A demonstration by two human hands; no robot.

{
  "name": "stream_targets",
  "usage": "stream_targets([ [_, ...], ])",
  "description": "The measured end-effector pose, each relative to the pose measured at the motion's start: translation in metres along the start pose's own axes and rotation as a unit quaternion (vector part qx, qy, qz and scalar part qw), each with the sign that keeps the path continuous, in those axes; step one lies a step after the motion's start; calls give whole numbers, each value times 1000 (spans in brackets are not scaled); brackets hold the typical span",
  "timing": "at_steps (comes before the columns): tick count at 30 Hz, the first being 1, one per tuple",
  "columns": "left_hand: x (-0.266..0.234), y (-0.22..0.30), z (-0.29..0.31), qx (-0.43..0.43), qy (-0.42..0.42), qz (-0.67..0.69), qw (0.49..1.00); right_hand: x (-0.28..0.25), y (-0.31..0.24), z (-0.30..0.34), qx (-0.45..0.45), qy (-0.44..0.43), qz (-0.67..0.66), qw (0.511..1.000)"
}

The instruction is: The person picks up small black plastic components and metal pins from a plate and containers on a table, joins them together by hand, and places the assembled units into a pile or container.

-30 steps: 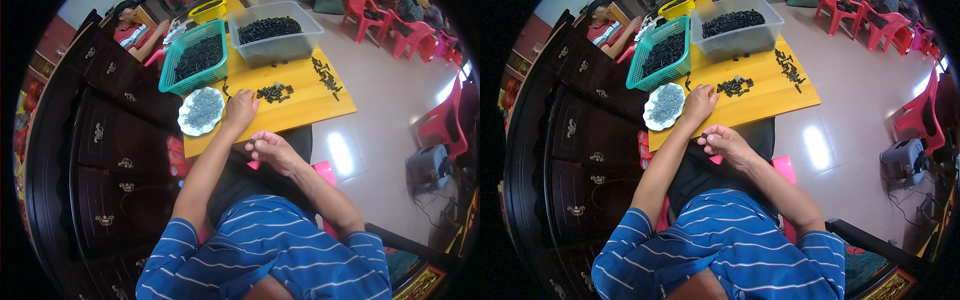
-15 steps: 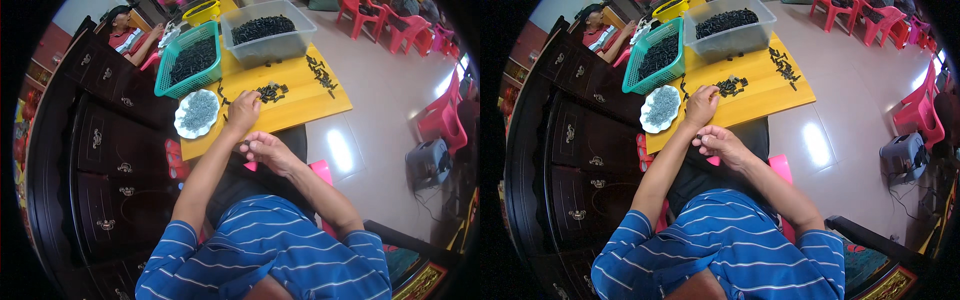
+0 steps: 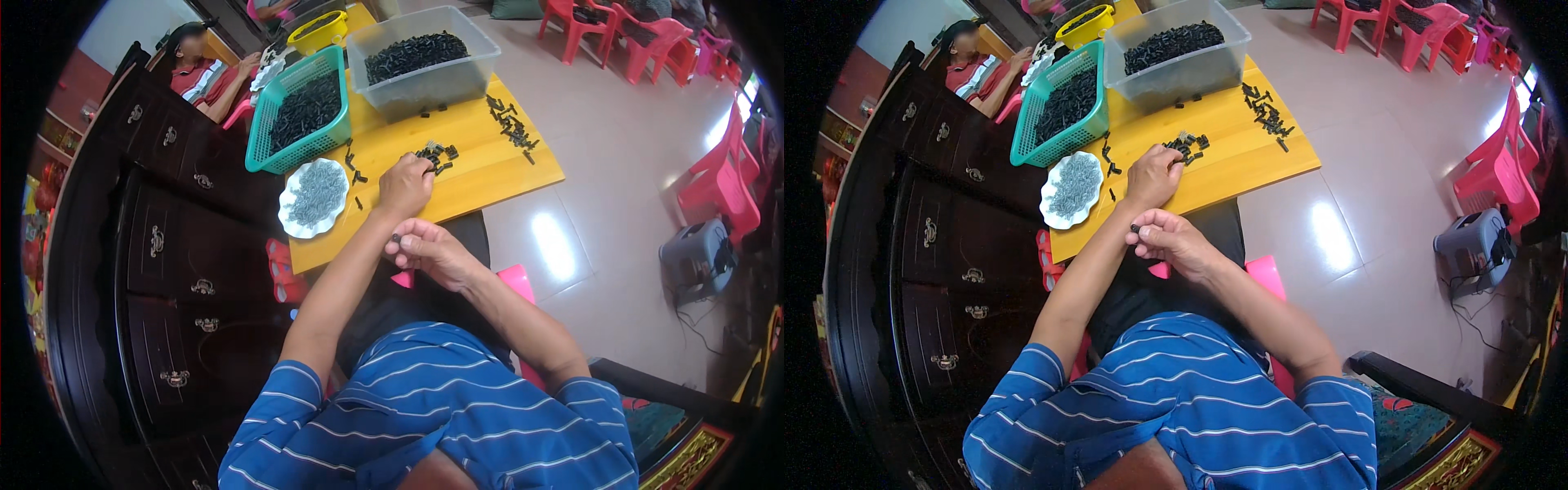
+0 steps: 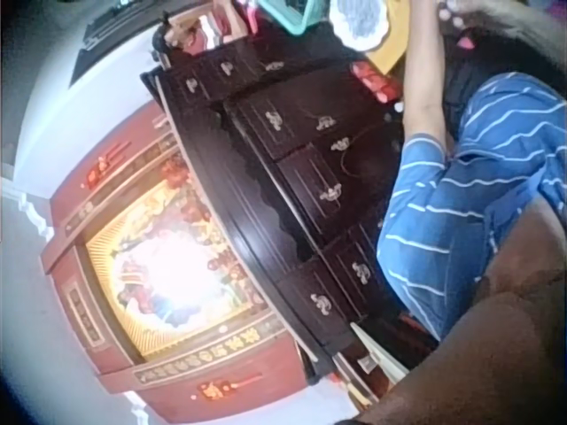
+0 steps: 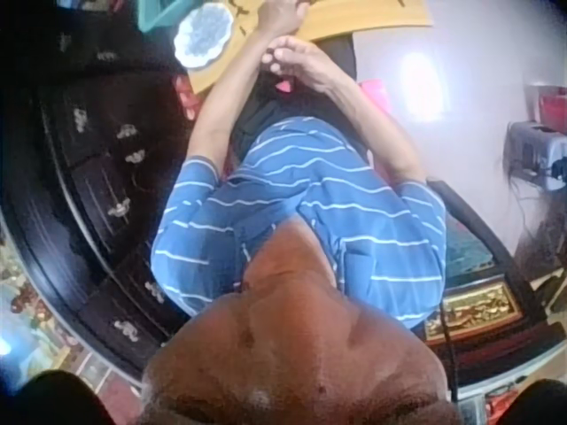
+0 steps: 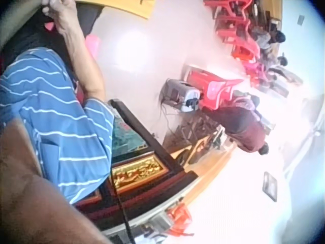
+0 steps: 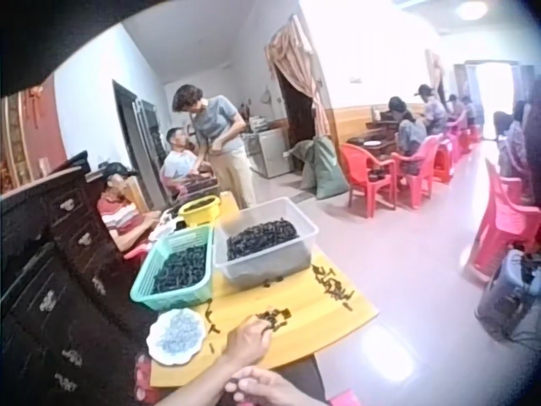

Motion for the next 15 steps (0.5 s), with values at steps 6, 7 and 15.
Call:
stream_targets([
  [6,-4,-5,0,-7,0,18,1000,1,-3,0,0,3,-2,1000],
  [7,-5,-5,-1,-6,-1,18,1000,1,-4,0,-1,1,0,1000],
  [15,-14,-10,-29,41,32,19,998,3,-4,0,3,0,-2,1000],
])
Point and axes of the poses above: each hand's wrist, its own z-axis away from the middle knuckle, its own x-axis out of the palm, y = z × x, the point moved 7 cm from there along -z, towards the middle knuckle, and after that the axes turned 3 degrees about -y, right-handed, at the moved point
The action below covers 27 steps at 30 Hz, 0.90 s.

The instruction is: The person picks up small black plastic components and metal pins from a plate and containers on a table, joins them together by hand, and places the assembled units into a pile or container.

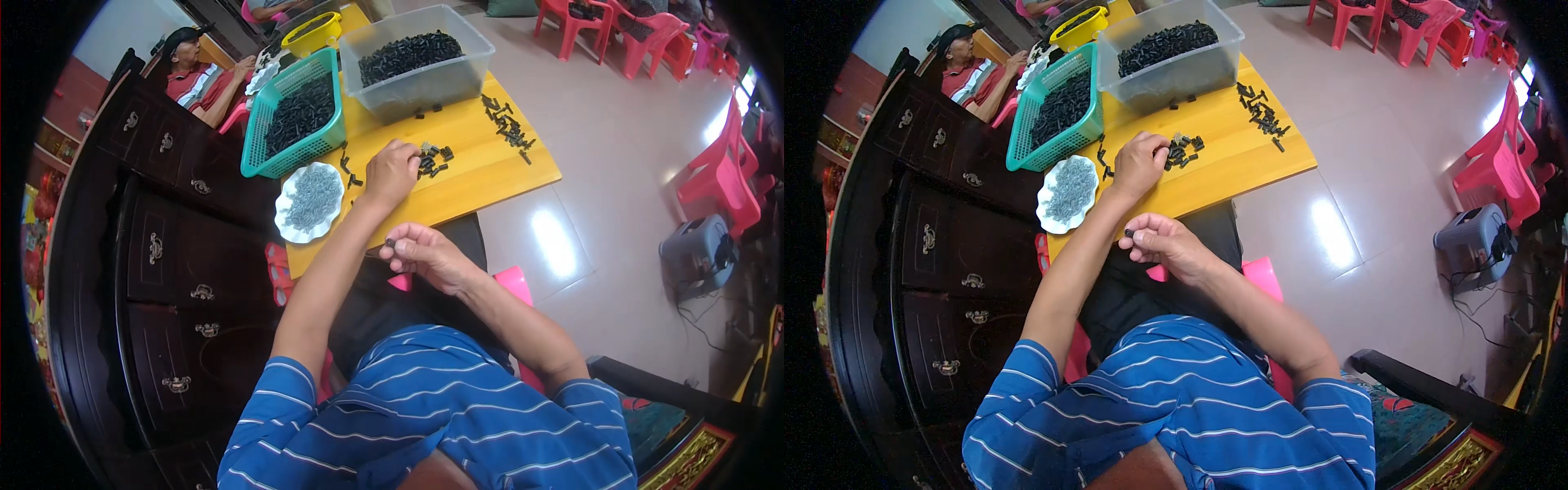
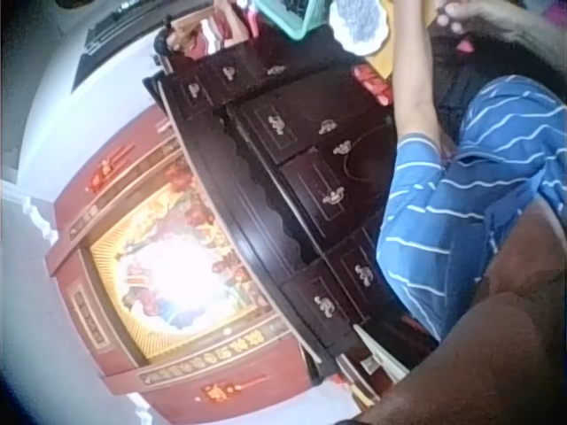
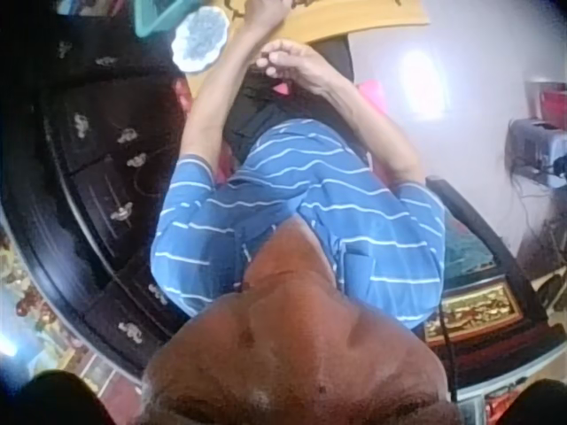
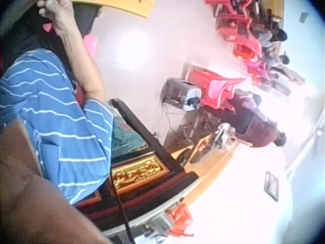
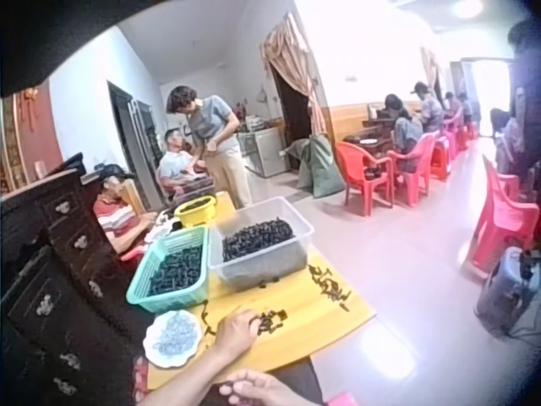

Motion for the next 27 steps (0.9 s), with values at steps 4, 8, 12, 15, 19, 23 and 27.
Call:
stream_targets([
  [4,9,3,-12,-4,-23,2,1000,-1,2,-1,0,-2,-2,1000],
  [8,18,8,-18,39,-46,-26,998,-1,2,-1,4,3,-1,1000],
  [12,23,11,-15,40,-80,-65,994,-3,2,-1,8,9,2,1000],
  [15,21,12,-15,30,-80,-47,995,-4,1,-2,9,13,5,1000],
  [19,20,8,-20,23,-74,-53,996,-4,2,-3,9,3,6,1000],
  [23,24,7,-23,32,-72,-44,996,-3,2,-2,6,1,4,1000],
  [27,28,8,-24,47,-83,-55,994,-4,3,-2,7,4,12,1000],
])
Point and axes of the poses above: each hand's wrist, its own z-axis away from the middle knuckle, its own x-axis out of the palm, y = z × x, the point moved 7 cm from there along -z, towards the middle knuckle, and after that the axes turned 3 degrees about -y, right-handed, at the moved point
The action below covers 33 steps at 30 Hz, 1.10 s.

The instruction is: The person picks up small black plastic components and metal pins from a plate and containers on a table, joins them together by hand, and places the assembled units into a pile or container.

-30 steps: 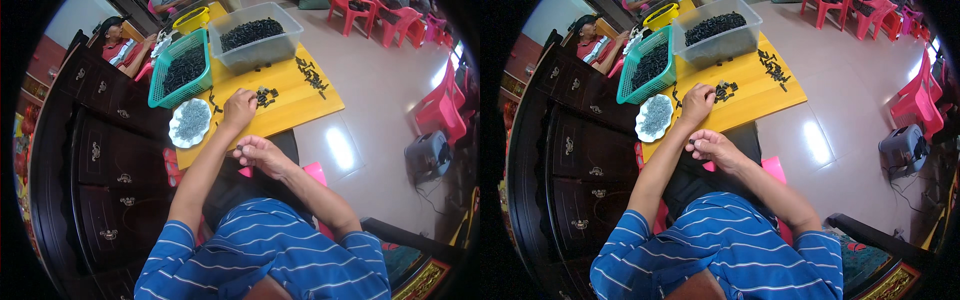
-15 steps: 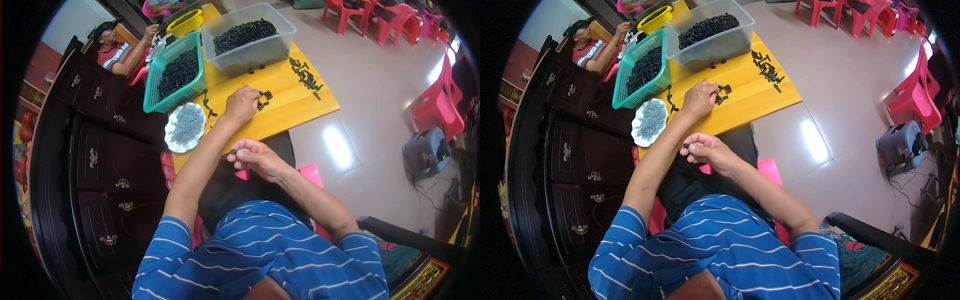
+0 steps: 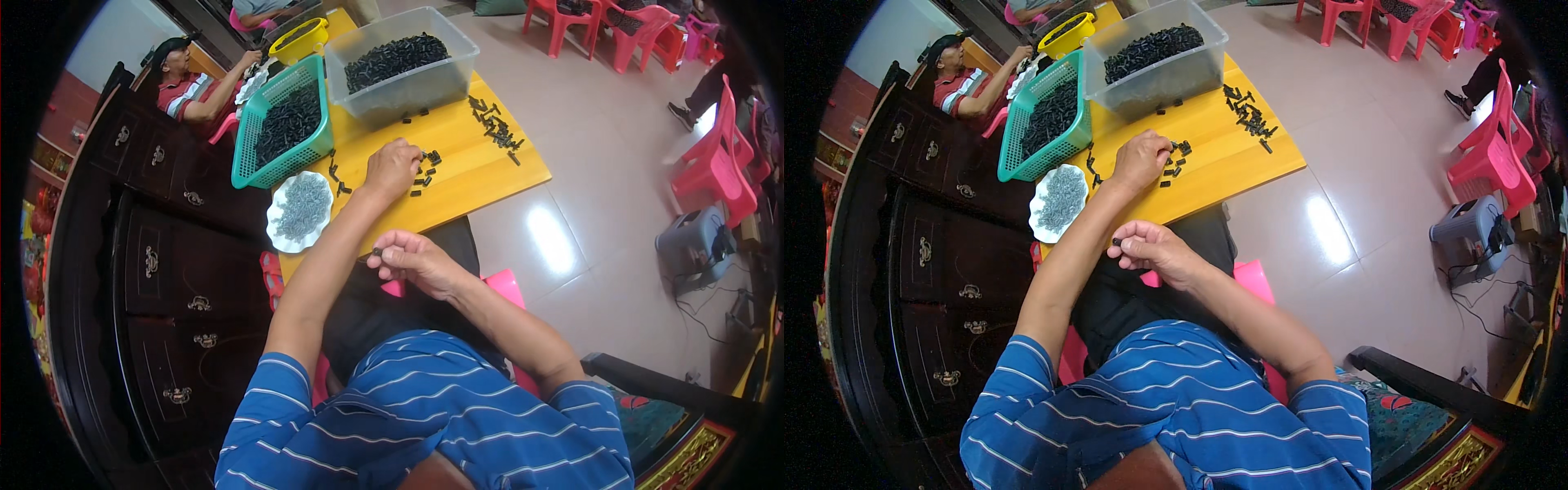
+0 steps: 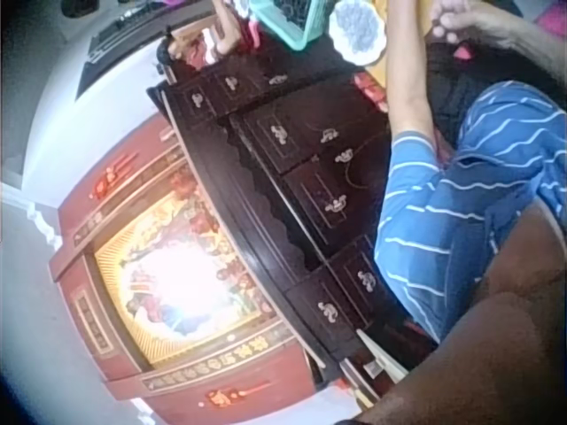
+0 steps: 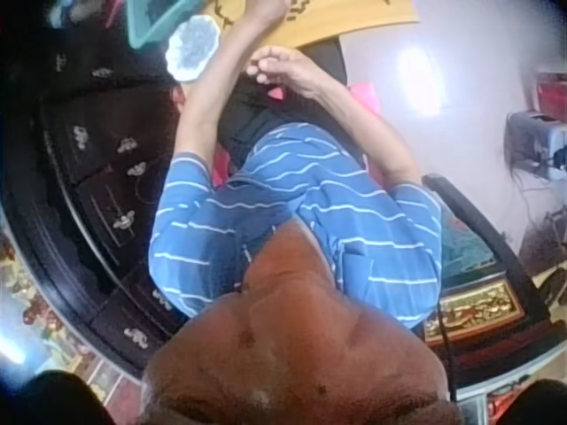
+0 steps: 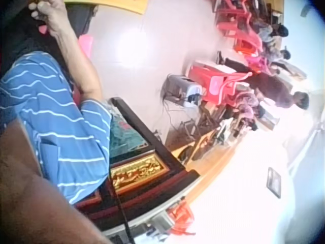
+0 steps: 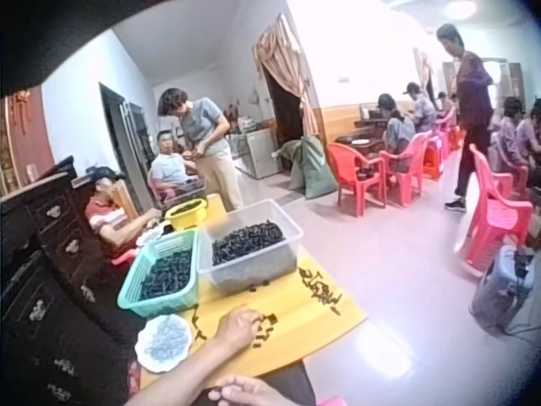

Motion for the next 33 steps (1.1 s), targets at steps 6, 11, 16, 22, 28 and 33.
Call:
stream_targets([
  [6,4,-2,-6,-8,-22,-30,999,-2,1,-1,14,16,8,1000],
  [11,8,-7,-12,-10,-25,-20,999,-24,7,-3,59,86,33,994],
  [16,9,-11,-18,-10,-51,-28,998,-49,-1,-5,44,163,3,986],
  [22,6,-8,-14,-1,-86,-26,996,-53,-2,-4,41,162,-6,986],
  [28,-3,3,-3,31,-56,30,997,-63,-4,-7,15,206,18,978],
  [33,7,0,4,16,-88,28,996,-56,-5,-9,32,201,63,977],
])
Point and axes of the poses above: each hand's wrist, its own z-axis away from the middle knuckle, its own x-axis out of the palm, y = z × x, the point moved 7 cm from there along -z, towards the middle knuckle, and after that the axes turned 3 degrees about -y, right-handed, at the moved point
